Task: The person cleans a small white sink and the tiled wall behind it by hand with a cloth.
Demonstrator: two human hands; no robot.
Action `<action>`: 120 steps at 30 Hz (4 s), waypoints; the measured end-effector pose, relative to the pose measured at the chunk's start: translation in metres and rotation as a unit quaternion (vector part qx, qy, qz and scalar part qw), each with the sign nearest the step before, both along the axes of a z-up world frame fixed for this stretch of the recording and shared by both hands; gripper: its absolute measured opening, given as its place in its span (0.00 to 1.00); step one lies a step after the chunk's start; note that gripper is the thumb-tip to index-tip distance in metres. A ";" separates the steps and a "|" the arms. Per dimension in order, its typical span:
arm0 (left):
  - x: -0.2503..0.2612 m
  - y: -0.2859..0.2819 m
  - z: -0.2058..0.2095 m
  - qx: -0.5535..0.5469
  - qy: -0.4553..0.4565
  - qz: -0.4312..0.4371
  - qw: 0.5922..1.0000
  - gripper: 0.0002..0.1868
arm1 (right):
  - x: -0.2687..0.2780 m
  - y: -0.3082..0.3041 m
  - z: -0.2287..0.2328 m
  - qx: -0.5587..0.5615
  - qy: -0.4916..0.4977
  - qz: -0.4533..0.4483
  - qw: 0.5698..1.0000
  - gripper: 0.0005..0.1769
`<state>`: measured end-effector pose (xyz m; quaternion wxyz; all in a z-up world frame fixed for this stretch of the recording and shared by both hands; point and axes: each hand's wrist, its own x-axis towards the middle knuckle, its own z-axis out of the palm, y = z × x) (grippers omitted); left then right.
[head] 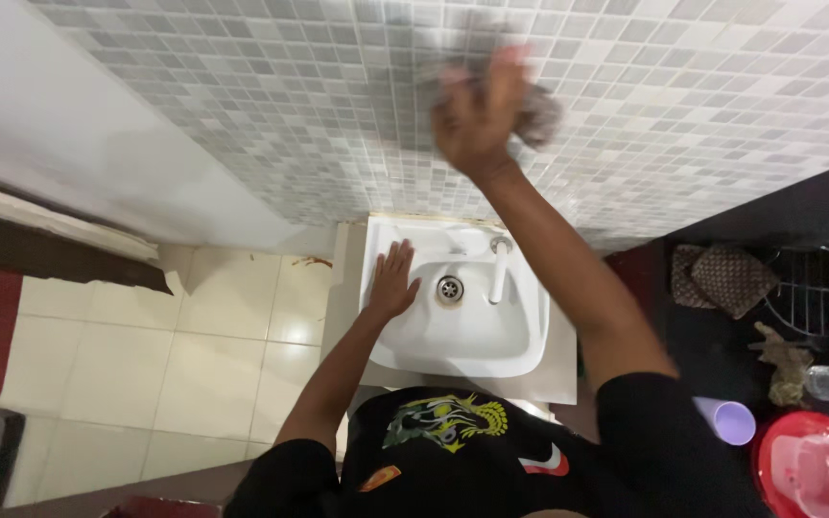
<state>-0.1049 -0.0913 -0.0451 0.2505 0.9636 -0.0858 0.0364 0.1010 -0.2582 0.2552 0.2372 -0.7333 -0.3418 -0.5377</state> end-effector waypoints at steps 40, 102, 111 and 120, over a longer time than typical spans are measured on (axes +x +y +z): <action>0.171 0.013 0.262 -0.309 -0.379 0.353 0.798 0.48 | -0.197 -0.012 -0.017 0.160 0.346 -0.011 0.924 0.30; 0.183 -0.051 0.130 0.095 -0.461 0.111 0.875 0.34 | -0.155 -0.094 -0.041 0.214 0.318 0.105 0.918 0.11; 0.200 0.002 0.208 -0.122 -0.488 0.293 0.813 0.44 | -0.177 -0.051 -0.035 0.215 0.321 0.120 0.915 0.11; 0.194 -0.129 0.184 0.105 -0.464 0.000 0.880 0.38 | -0.172 -0.078 -0.030 0.112 0.225 0.069 0.965 0.27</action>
